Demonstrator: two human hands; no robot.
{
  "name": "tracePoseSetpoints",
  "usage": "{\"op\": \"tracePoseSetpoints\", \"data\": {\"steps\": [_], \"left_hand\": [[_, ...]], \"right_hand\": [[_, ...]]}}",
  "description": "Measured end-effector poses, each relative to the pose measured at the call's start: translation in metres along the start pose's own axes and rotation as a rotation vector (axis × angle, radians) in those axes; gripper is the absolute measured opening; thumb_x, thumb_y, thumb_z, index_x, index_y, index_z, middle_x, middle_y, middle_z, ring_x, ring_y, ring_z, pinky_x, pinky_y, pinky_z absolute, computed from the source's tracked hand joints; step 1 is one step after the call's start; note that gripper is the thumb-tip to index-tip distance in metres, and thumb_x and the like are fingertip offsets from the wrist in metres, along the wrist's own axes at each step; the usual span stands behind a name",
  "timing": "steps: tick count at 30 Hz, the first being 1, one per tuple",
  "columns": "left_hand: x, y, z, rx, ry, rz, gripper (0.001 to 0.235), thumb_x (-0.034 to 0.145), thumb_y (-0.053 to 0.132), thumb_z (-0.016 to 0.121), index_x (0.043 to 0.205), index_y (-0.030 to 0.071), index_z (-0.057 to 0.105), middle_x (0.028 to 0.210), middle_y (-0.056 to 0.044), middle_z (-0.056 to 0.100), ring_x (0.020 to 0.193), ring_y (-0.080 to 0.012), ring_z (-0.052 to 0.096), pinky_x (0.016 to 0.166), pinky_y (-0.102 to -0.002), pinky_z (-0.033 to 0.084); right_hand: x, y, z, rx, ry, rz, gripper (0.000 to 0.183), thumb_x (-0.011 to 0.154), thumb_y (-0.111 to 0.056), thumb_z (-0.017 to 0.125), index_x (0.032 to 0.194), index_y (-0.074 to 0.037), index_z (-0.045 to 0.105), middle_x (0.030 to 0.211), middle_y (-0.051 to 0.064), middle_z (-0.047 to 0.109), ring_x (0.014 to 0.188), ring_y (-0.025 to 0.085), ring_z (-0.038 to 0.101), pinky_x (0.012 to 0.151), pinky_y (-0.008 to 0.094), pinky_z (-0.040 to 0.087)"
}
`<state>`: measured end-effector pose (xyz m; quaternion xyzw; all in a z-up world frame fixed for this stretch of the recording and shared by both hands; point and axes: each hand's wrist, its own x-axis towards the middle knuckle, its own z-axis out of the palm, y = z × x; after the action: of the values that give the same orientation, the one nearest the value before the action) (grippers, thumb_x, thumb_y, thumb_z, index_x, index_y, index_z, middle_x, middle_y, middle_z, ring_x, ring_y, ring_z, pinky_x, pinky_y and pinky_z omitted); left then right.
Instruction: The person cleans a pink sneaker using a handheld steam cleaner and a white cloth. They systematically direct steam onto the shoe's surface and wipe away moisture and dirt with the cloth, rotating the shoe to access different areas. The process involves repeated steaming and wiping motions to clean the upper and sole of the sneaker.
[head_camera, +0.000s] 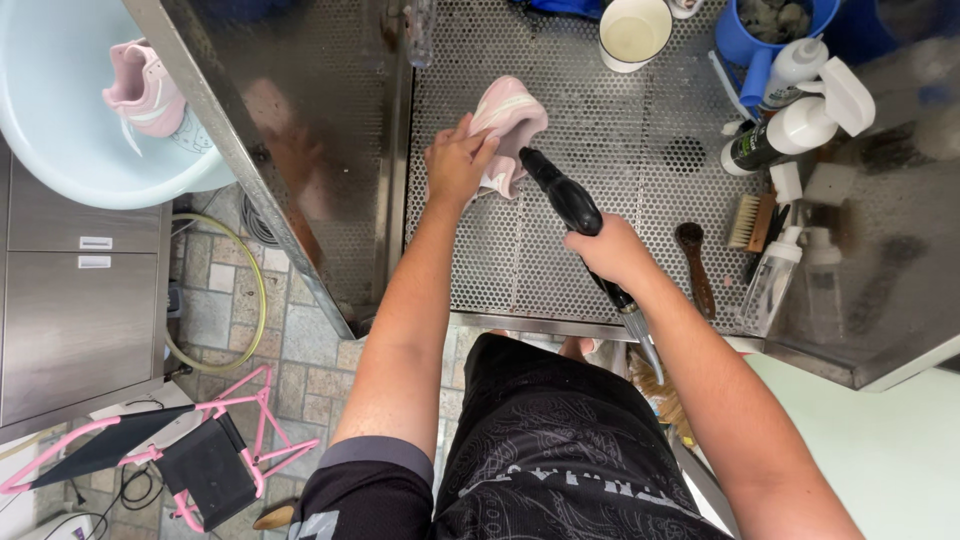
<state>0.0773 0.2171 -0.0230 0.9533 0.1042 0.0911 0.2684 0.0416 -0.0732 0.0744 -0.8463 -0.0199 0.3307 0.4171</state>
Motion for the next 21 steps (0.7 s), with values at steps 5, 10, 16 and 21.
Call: {"op": "tracePoseSetpoints", "data": {"steps": [5,10,16,21], "left_hand": [[0.0,0.003,0.001,0.019,-0.023,-0.022,0.037,0.093,0.05,0.063,0.118,0.027,0.079,0.147,-0.009,0.059,0.129,-0.0324,0.053,0.108,-0.051,0.036],[0.002,0.003,0.0,0.024,-0.042,-0.017,0.037,0.094,0.049,0.064,0.118,0.026,0.079,0.147,-0.008,0.058,0.129,-0.0322,0.051,0.109,-0.051,0.035],[0.001,0.002,0.004,0.03,-0.049,-0.032,0.038,0.093,0.049,0.064,0.119,0.025,0.079,0.149,-0.007,0.057,0.128,-0.0298,0.051,0.109,-0.049,0.035],[-0.002,0.003,0.007,0.037,-0.041,-0.015,0.036,0.092,0.048,0.065,0.117,0.027,0.08,0.148,-0.006,0.058,0.127,-0.0295,0.051,0.108,-0.049,0.035]], "right_hand": [[0.007,-0.007,0.002,0.085,-0.003,0.086,0.026,0.077,-0.024,0.074,0.088,-0.001,0.069,0.065,0.008,0.064,0.056,0.021,0.062,0.056,0.038,0.049],[0.013,-0.009,0.002,0.103,-0.018,0.083,0.026,0.078,-0.023,0.074,0.085,0.002,0.069,0.062,0.007,0.062,0.052,0.018,0.06,0.052,0.035,0.047],[0.013,-0.009,0.0,0.122,-0.018,0.062,0.024,0.078,-0.023,0.074,0.084,0.0,0.068,0.061,0.006,0.061,0.051,0.017,0.059,0.051,0.034,0.047],[0.013,-0.009,0.0,0.099,-0.033,0.081,0.021,0.078,-0.021,0.073,0.083,-0.001,0.067,0.06,0.006,0.061,0.051,0.017,0.059,0.051,0.034,0.047]]}}
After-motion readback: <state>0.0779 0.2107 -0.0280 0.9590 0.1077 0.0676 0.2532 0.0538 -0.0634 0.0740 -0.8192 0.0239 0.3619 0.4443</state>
